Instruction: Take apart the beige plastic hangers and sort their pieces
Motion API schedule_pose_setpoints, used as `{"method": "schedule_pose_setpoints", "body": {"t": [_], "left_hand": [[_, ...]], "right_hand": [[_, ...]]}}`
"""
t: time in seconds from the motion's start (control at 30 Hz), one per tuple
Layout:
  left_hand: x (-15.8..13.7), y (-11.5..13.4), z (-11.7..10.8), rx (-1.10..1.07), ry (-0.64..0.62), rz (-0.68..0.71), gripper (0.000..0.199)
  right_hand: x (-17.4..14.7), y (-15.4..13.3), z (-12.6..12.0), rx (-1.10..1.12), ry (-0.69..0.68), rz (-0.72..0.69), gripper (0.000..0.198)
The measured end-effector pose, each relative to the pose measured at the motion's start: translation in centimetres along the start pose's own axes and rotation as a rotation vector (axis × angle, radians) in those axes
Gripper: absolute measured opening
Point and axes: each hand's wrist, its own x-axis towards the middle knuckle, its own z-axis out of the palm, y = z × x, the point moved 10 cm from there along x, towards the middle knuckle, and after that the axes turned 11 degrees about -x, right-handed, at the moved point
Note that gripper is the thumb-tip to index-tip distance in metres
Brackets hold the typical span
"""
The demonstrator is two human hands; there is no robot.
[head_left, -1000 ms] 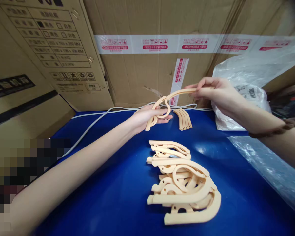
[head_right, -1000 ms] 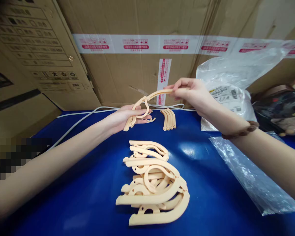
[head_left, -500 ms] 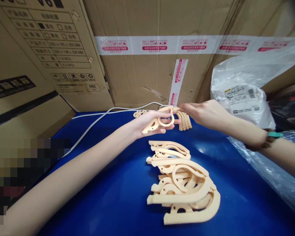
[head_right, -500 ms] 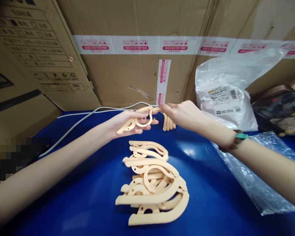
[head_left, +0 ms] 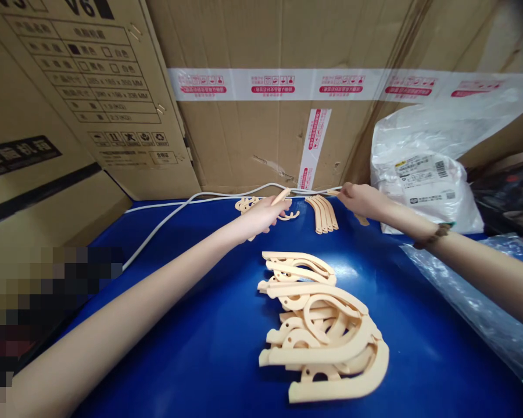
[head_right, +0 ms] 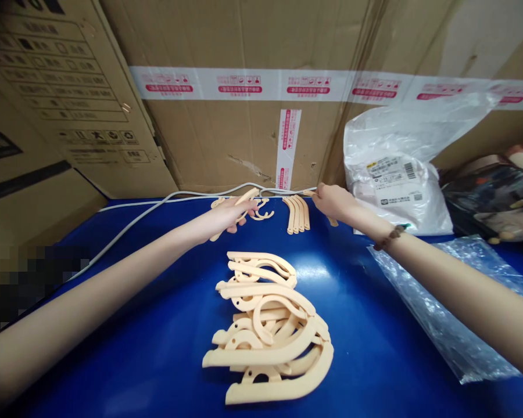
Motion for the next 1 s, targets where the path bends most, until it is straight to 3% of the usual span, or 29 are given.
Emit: {"method": "schedule_pose_setpoints", "body": {"t": [0.17,0.4,0.73,1.0], "left_hand": [[-0.1,0.4,-0.2,-0.071,0.033,-0.033,0.046],[0.2,-0.1,-0.6,-0.182,-0.006,-0.056,0.043],[0.0,0.0,-1.5,-0.241,0.027,-0.075,0.040],[-0.4,0.2,-1.7,-0.218,0.025,-0.075,0.043]], "right_hand": [[0.6,-0.7,1.2,-0.081,0.005,0.013,0.044],[-0.1,-1.9,-0.1,-0.145,0.046,0.036,0.053],[-1.7,-4.0,-0.3,-0.165,-0.034,0.043,0.093],[-1.6,-4.3,0.1,-0.114,-0.152,0.052,0.082]]}}
